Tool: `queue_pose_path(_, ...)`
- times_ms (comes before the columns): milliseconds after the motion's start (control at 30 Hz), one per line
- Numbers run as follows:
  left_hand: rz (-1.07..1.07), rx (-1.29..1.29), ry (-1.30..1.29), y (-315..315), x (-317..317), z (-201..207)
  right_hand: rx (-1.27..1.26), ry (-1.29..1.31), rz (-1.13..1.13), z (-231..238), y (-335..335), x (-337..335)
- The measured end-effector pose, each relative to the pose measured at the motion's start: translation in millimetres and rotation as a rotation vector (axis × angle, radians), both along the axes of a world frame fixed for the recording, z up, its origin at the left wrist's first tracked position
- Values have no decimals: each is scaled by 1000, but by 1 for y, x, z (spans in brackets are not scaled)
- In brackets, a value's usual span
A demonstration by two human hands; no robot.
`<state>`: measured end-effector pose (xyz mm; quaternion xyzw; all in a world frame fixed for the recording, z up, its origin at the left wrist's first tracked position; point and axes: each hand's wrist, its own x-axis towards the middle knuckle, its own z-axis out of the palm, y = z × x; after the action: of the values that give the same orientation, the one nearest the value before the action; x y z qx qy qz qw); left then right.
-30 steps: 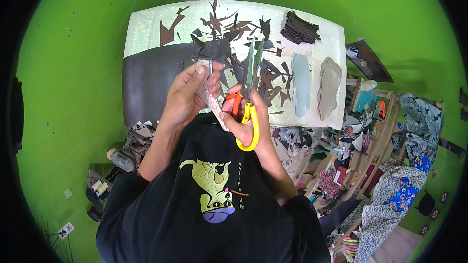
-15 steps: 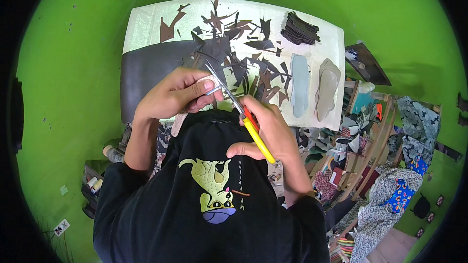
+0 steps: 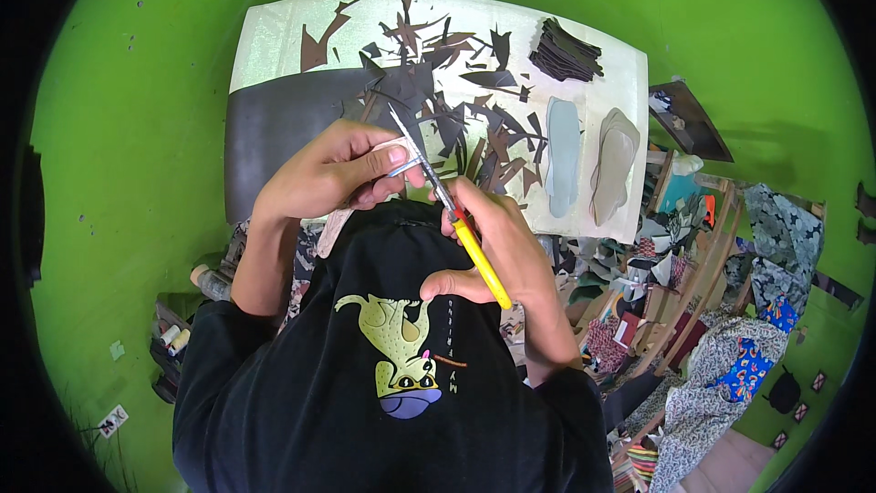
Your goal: Cutting pieces of leather for shoe manufacturing using a pattern and scissors.
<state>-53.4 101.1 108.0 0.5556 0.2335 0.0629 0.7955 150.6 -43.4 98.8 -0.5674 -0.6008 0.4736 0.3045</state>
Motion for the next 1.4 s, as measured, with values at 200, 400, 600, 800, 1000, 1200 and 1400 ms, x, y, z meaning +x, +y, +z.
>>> queue_pose_path(200,6,7,-15,0,-1,-4,-22,64,-2,-4,-1,0)
queue_pose_path(400,24,-33,-32,0,-3,-4,-104,74,-51,-1,-4,-3)
queue_pose_path(600,55,-51,-58,0,-6,-3,9,67,-162,-14,-6,-6)
queue_pose_path(800,208,-5,-60,-2,1,-26,-30,242,-342,-43,-1,-5)
queue_pose_path(1000,653,-165,-179,2,7,-80,-132,-475,-528,-170,25,20)
queue_pose_path(1200,861,-471,-236,-8,21,-115,-14,-533,-505,-273,14,41)
queue_pose_path(1400,1050,-575,-348,-33,44,-132,-17,-596,-316,-289,4,59)
